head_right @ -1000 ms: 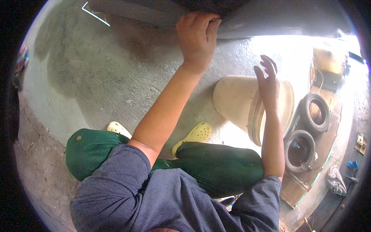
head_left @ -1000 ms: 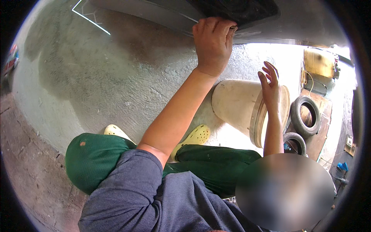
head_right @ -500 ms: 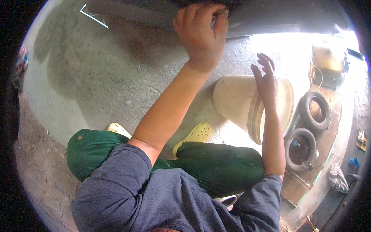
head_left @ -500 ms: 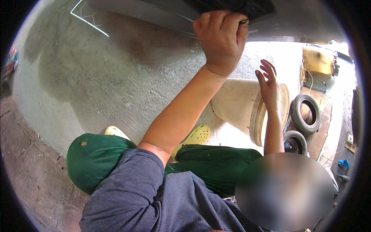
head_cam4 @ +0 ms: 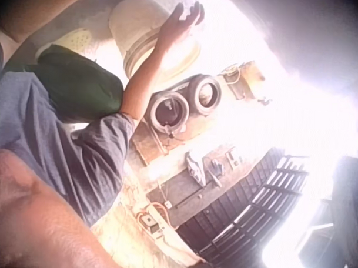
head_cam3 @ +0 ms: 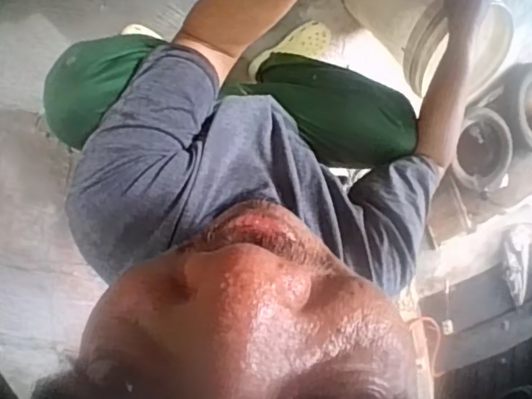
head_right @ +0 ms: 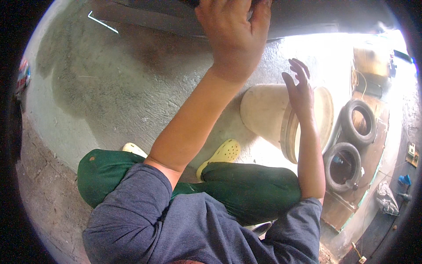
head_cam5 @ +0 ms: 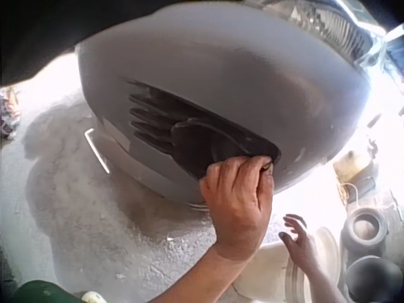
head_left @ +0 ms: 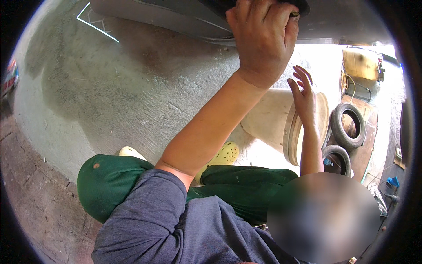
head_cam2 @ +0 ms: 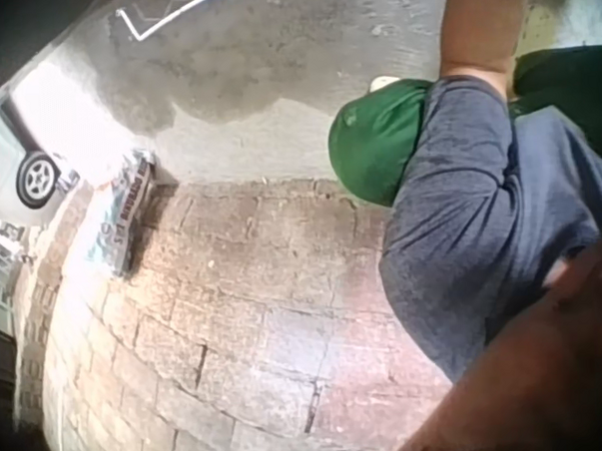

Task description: The person scrubs the lower front bumper of a car using a small abrasive pad, repeatedly dipping it into a bucket of water. They work along the bumper's edge and lower surface, occasionally switching hands and adjusting their position while seated on the floor.

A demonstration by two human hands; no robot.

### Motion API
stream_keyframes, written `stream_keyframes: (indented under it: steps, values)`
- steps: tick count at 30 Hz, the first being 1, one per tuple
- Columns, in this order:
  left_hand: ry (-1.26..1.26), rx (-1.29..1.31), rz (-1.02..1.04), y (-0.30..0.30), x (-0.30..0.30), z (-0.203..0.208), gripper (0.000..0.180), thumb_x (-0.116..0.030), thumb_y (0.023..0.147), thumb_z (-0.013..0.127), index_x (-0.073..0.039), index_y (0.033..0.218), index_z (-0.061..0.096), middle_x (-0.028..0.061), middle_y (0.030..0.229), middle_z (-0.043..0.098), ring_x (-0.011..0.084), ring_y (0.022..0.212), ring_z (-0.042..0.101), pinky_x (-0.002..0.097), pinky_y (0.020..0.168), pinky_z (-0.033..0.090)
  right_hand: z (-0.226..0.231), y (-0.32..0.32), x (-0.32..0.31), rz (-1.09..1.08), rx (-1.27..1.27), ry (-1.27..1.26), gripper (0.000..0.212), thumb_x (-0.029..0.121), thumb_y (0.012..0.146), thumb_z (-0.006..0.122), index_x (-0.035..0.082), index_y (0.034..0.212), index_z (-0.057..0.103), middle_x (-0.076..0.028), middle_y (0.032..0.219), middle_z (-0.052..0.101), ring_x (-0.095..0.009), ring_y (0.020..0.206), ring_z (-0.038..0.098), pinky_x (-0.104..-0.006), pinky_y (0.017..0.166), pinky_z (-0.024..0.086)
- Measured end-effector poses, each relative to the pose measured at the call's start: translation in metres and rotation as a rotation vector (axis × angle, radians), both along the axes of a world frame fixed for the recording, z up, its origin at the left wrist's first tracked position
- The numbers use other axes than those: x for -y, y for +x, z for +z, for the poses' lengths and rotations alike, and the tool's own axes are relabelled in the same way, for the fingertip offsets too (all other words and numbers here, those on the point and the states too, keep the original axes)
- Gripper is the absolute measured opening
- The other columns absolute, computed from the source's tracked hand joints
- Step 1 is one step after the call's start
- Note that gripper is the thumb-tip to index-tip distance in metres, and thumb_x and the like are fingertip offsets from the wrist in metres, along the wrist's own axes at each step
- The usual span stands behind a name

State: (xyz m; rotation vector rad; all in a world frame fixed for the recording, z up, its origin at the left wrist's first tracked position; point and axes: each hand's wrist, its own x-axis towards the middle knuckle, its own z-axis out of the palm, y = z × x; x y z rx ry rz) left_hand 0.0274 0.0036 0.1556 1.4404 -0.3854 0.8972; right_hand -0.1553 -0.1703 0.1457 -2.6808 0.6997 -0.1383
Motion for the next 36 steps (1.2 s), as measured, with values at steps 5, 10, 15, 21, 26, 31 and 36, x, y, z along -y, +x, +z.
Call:
stream_keyframes:
  steps: [5,10,15,21,26,31,36]
  values:
    - [0.044,0.035,-0.01,0.001,-0.006,-0.001,0.022,-0.011,0.081,0.077,-0.014,0.103,0.072,0.0021,0.096,0.066,0.0259,0.095,0.058,0.0426,0.085,0.042,-0.005,-0.002,0.005,0.01,-0.014,-0.029,0.046,0.027,0.103,0.065,0.013,0.147,0.057,-0.008,0.154,0.051,-0.028,0.133,0.06,-0.0441,0.112,0.049]
    - [0.202,-0.04,-0.006,-0.007,-0.019,0.0,0.031,-0.011,0.085,0.076,-0.008,0.115,0.068,0.0024,0.096,0.065,0.0235,0.095,0.058,0.041,0.089,0.042,-0.004,-0.003,0.007,0.027,-0.063,-0.079,0.046,0.03,0.103,0.066,0.015,0.146,0.058,-0.006,0.156,0.05,-0.03,0.135,0.058,-0.0453,0.111,0.05]
    - [0.13,-0.063,0.026,-0.007,0.006,-0.054,0.021,-0.018,0.079,0.081,-0.022,0.098,0.072,-0.0024,0.099,0.064,0.0243,0.104,0.054,0.0455,0.091,0.037,-0.005,-0.001,0.009,0.044,-0.055,-0.137,0.046,0.033,0.103,0.066,0.017,0.146,0.058,-0.005,0.157,0.049,-0.032,0.135,0.058,-0.0454,0.11,0.051]
    - [0.207,-0.084,0.03,-0.01,0.004,-0.086,0.022,-0.017,0.08,0.08,-0.021,0.1,0.073,-0.0023,0.099,0.064,0.0251,0.105,0.055,0.0455,0.093,0.038,-0.004,0.001,0.006,-0.016,-0.042,-0.029,0.046,0.034,0.104,0.065,0.017,0.147,0.059,-0.005,0.158,0.049,-0.036,0.134,0.058,-0.0464,0.109,0.052]
    - [0.26,-0.161,0.031,-0.016,0.005,-0.114,0.021,-0.016,0.082,0.078,-0.018,0.103,0.073,0.0003,0.1,0.065,0.0267,0.102,0.056,0.0457,0.091,0.04,-0.003,0.002,0.01,-0.019,-0.033,0.01,0.045,0.033,0.104,0.065,0.016,0.145,0.06,-0.006,0.158,0.049,-0.035,0.134,0.058,-0.0451,0.109,0.052]
    - [0.209,-0.261,-0.039,-0.043,0.011,-0.106,0.038,-0.012,0.088,0.073,-0.015,0.125,0.067,0.0058,0.099,0.064,0.0281,0.099,0.058,0.0476,0.091,0.04,-0.008,0.002,0.018,0.006,-0.005,0.004,0.044,0.032,0.103,0.066,0.017,0.145,0.061,-0.006,0.155,0.052,-0.031,0.133,0.059,-0.0439,0.109,0.052]
    - [0.294,-0.209,-0.206,-0.062,0.021,-0.06,0.089,-0.013,0.089,0.076,-0.011,0.165,0.03,0.009,0.095,0.065,0.0282,0.091,0.062,0.047,0.084,0.041,-0.009,0.001,0.011,0.017,-0.047,-0.011,0.044,0.03,0.103,0.067,0.015,0.144,0.062,-0.005,0.154,0.053,-0.029,0.134,0.059,-0.0424,0.109,0.051]
